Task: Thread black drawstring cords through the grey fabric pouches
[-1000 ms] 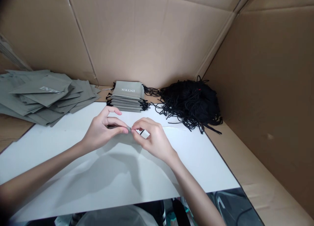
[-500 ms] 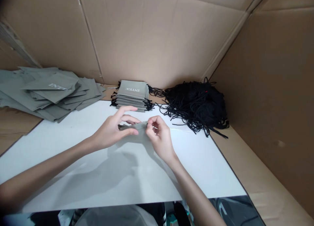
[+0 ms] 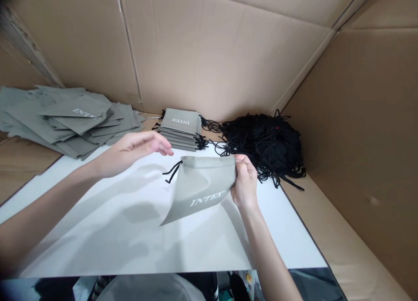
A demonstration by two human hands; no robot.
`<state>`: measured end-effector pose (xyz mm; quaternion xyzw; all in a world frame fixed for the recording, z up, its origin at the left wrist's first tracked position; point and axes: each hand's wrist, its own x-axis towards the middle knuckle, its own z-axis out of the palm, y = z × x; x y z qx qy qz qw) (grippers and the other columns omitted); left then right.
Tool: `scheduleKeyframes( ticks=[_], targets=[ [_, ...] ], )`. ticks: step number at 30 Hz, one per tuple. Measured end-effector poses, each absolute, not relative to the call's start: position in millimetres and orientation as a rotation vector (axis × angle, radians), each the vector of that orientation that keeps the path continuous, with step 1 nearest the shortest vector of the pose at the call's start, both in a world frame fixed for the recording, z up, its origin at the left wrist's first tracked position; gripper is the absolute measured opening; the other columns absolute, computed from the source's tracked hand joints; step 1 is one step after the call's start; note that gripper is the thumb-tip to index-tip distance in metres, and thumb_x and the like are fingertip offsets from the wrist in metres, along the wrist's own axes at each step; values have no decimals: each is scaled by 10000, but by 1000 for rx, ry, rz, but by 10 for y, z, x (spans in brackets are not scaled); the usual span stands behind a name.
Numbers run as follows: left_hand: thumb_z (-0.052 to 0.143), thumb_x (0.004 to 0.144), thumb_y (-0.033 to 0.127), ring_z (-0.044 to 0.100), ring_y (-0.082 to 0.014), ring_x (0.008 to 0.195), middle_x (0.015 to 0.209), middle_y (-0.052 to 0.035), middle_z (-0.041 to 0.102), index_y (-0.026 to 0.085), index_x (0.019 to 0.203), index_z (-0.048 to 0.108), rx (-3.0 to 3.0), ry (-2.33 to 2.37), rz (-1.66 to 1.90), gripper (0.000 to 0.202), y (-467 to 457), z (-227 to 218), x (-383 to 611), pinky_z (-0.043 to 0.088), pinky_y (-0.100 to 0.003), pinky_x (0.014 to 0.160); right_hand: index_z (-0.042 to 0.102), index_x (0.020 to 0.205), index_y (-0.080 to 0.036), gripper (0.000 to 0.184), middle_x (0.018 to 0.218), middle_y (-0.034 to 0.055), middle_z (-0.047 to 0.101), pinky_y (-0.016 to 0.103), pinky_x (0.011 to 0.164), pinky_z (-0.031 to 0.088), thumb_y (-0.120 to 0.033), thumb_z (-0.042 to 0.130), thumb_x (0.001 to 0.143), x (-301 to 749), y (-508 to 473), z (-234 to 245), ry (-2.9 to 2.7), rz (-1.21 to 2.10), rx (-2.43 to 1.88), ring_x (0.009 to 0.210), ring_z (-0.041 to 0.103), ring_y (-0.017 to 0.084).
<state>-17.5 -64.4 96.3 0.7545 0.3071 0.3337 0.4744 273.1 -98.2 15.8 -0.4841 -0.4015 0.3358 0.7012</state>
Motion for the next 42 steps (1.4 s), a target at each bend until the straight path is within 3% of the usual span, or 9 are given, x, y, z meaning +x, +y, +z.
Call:
scheduleKeyframes(
  ticks=[7,12,21,27,38,42],
  targets=[
    [627,911,509,656,-207,1030,1089,-59,717,206,1174,631,1668,754,713,401,-918,908,126,501,-301,872,495,737,-205,254,822,-7,564,231,607,379,-386,665,791,2713,-1005,127,-958,681,-1076,661,471,118],
    [654,891,459,679,-199,874,941,-46,749,179,923,735,1766,868,817,293,-840,864,146,507,-287,789,530,793,-213,182,856,5,563,235,568,359,-363,600,870,2762,-1062,166,-1126,647,-1095,649,457,124],
    [717,834,492,610,-147,718,810,-4,714,231,1001,645,1928,1012,874,318,-584,893,-173,432,-224,622,565,774,-207,140,851,24,600,292,705,467,-299,640,849,2725,-1191,403,-1342,682,-1126,771,549,162],
    [697,847,471,550,-127,656,760,17,665,230,893,653,2072,1020,894,249,-564,948,-220,393,-220,579,561,751,-201,139,822,22,619,315,735,488,-294,629,831,2721,-1167,439,-1332,687,-1151,766,582,163],
    [614,910,344,653,-156,725,789,17,721,265,823,693,2411,935,920,141,-566,1086,-354,443,-225,605,543,751,-209,160,811,23,599,349,810,538,-303,618,855,2686,-1170,523,-1309,586,-1168,776,588,168],
    [511,954,240,700,-163,846,925,26,754,332,953,733,2585,739,864,240,-609,1162,-403,485,-220,747,551,818,-217,141,846,35,606,321,771,513,-315,568,917,2635,-1226,533,-1352,512,-1146,819,591,180]
  ],
)
